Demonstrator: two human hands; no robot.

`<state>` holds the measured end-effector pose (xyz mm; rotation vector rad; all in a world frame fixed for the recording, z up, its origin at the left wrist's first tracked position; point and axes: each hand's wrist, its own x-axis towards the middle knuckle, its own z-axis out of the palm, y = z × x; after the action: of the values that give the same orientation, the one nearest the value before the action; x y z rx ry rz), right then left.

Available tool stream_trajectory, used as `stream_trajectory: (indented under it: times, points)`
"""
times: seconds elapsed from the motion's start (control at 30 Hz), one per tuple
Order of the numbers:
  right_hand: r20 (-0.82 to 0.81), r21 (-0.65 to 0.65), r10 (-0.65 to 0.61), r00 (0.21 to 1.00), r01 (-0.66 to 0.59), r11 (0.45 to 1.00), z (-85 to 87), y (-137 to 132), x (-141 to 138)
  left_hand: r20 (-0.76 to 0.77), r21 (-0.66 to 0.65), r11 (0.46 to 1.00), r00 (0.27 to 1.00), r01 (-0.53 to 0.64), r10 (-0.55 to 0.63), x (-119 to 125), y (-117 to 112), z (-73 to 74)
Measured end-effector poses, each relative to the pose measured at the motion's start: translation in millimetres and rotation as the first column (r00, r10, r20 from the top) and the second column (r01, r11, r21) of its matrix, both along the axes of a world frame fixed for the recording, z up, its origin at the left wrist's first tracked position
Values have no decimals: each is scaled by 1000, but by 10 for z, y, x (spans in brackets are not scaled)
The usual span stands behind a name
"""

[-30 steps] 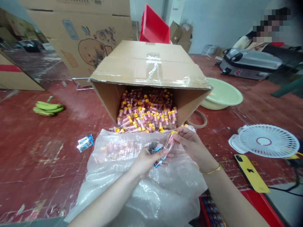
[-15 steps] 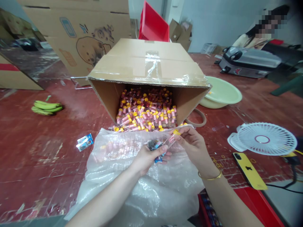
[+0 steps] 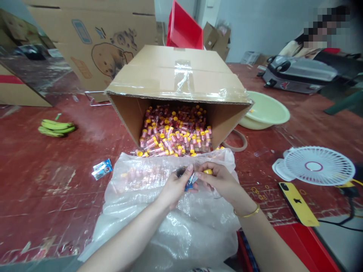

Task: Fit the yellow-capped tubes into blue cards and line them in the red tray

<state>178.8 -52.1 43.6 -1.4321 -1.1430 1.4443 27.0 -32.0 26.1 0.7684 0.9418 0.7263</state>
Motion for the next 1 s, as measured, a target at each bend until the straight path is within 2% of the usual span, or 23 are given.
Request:
stream_trajectory:
  times: [0.07,0.17,0.23,0.27,0.33,0.4,0.53,0.7,0.8,0.93,1.0]
  points:
    - [19,-4,40,999,-40,999,-8,7,37,-5,-18,1000,1000,23,-23,-42,7,14]
    - [78,-2,51,996,-51,999,-24,23,107,-49,40,988,988,151,-149,-146,32,17]
    - [135,70,-62,989,53,996,-26,44,142,-82,98,966,970,237,-230,-207,49,3]
    - [152,143,-166,974,144,979,-20,58,153,-88,115,959,964,259,-250,-225,55,-6]
    - [144,322,-370,918,310,895,7,85,159,-73,127,960,967,251,-244,-232,60,-21]
    - [113,464,-459,881,362,809,45,102,145,-43,128,970,979,205,-201,-208,56,-22]
    - [106,637,-432,896,272,721,95,103,70,-36,144,979,990,142,-138,-154,38,17]
    - [162,754,-378,912,133,644,79,116,-18,-38,173,974,989,149,-144,-155,35,36]
    - [187,750,-351,918,97,654,69,150,-66,-14,156,979,992,129,-129,-151,37,2]
    - [57,649,-334,941,220,729,22,190,-113,-1,116,986,993,121,-122,-130,30,-14]
    - [-12,570,-288,957,244,784,-32,179,-109,19,42,992,992,121,-122,-117,26,11]
